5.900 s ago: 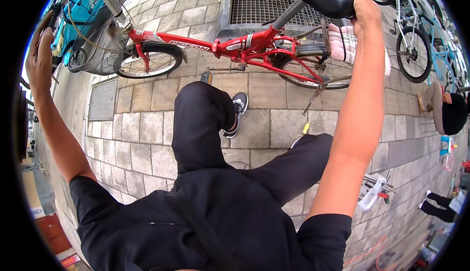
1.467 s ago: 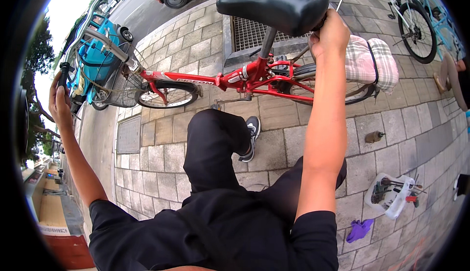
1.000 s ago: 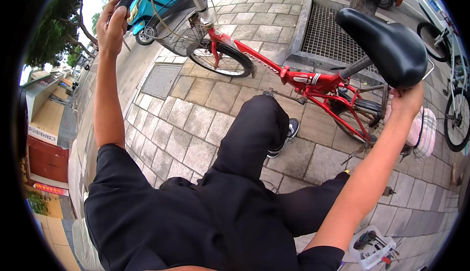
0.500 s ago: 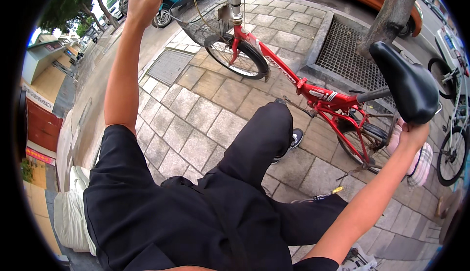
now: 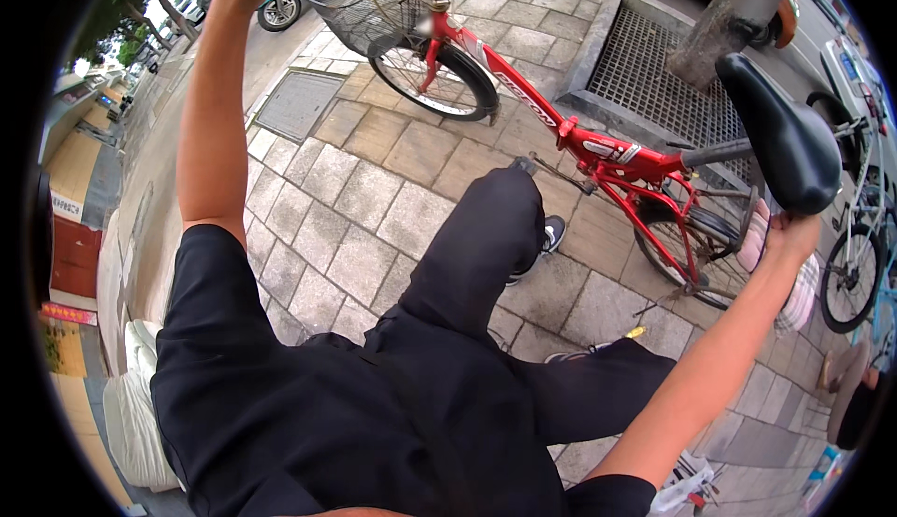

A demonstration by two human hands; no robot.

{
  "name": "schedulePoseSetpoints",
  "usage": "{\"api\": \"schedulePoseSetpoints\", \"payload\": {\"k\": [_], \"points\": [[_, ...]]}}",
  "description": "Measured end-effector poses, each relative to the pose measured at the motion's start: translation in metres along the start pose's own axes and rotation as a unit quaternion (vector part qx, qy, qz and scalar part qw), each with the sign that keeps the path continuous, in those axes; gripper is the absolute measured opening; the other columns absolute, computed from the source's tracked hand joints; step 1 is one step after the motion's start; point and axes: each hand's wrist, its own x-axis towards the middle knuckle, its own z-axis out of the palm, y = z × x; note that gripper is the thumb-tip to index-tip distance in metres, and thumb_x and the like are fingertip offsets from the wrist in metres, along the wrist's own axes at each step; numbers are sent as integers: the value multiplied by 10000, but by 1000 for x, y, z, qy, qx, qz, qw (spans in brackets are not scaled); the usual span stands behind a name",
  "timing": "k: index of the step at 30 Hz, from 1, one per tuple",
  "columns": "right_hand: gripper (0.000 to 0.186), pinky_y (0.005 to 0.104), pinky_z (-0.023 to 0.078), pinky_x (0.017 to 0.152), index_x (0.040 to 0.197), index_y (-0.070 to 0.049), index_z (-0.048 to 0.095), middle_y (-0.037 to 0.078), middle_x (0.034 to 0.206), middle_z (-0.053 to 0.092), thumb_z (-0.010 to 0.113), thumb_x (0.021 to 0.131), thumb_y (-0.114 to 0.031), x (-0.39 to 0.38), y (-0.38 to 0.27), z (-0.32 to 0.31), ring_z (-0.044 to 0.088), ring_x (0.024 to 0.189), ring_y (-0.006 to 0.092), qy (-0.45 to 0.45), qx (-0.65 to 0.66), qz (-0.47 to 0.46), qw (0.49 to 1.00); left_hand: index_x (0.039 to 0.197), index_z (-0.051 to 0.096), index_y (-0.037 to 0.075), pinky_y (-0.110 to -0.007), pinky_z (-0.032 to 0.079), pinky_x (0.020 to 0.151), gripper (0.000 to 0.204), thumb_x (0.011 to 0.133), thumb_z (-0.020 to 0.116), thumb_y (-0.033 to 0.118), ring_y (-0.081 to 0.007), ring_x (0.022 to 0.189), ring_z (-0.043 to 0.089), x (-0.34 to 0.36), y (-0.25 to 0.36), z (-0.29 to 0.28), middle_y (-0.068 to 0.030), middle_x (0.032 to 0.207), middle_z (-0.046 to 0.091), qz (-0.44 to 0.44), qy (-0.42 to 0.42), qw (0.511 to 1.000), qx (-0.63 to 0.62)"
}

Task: The person sits on the ground and uses a wrench to tighten bolts on the frame of a red bicycle. They then rotate the pedals and handlebars to test the movement of the components.

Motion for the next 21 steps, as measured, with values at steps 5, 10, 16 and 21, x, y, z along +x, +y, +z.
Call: {"api": "schedulePoseSetpoints", "payload": {"k": [5,10,16,21], "points": [[101,277,213,468,787,-180,569,-23,661,485,596,874,-222,-5,-5,8,316,480,116,37,-28,-23,999,1247,644,13,-223,389,656,464,873,552,271,-68,725,485,-15,5,10,26,783,545,-11,23,999,20],[94,269,232,453,802,-192,552,-26,655,492,625,859,-177,-13,-11,6,352,473,116,37,-29,-18,999,1255,641,8,-214,357,579,456,890,531,258,-55,655,455,-24,11,18,36,749,533,-2,33,999,15],[117,283,197,467,810,-169,559,-3,693,491,565,907,-235,-19,-15,15,278,484,124,49,-44,-27,997,1257,636,-11,-208,349,556,453,896,520,237,-45,631,450,-11,3,22,37,735,539,21,34,999,12],[118,283,193,461,787,-161,539,-15,648,440,591,883,-206,-29,-19,20,274,467,124,49,-40,-29,998,1262,638,3,-211,344,553,446,897,516,230,-43,627,444,-23,11,24,42,740,540,10,43,999,31]]}}
